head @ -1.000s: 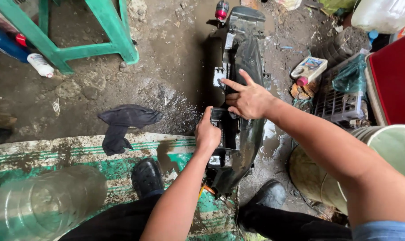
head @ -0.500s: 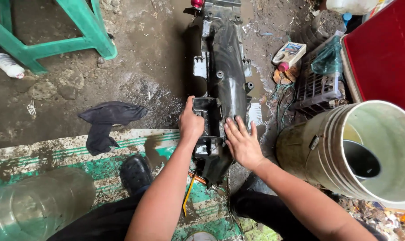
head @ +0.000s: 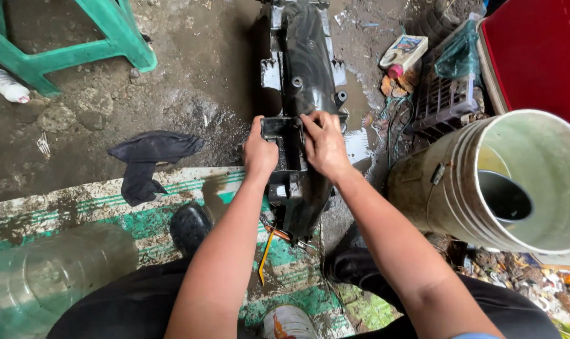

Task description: The person scrubs a black motorcycle part with a cloth, then pours liquid from a ladle onto it and continues scrubbing. The person works while sitting on the ground.

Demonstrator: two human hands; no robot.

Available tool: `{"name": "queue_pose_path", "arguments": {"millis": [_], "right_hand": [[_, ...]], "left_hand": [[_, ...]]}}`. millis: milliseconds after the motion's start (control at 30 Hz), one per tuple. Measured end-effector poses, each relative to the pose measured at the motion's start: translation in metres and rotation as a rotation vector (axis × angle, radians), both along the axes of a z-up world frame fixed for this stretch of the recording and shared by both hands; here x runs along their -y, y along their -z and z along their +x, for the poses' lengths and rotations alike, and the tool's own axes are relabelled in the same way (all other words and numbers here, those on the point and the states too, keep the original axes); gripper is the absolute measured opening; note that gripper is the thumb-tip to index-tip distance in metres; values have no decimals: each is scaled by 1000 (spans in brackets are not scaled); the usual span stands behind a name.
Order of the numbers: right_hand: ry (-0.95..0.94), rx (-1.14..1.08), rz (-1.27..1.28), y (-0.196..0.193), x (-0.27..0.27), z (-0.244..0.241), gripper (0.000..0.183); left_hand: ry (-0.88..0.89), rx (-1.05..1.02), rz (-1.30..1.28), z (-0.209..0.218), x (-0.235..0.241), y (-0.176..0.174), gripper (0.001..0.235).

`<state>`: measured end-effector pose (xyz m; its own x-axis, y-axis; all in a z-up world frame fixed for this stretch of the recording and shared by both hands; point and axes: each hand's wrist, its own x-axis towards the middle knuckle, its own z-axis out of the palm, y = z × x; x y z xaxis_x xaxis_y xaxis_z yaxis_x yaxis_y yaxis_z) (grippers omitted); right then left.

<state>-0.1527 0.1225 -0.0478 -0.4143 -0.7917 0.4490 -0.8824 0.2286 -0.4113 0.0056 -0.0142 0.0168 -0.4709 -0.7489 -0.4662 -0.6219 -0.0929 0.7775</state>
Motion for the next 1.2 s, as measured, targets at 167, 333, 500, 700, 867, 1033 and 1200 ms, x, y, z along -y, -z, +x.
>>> {"name": "queue_pose_path", "arguments": {"millis": [167,333,500,700,867,1033,1200], "right_hand": [[35,225,-60,5,-29,45,47],[58,290,-26,-11,-48,79,47],[246,235,-50,-19,-36,32,46],[-228,-163,178,-13,28,-36,35],[-395,-281,407,-29,56,-62,34],[-295,-117,367,-23,34,-38,34],[156,297,192,-13,-11,27,72]], "left_hand": [[-19,40,30,3,7,5,73],[-24,52,27,9,9,9,72],[-6,37,46,13,3,-9,75],[6,50,13,5,5,0,73],[14,28,34,-1,0,-1,75],[-17,-16,51,-10,6,11,74],[-33,-4,53,-5,0,7,69]]}}
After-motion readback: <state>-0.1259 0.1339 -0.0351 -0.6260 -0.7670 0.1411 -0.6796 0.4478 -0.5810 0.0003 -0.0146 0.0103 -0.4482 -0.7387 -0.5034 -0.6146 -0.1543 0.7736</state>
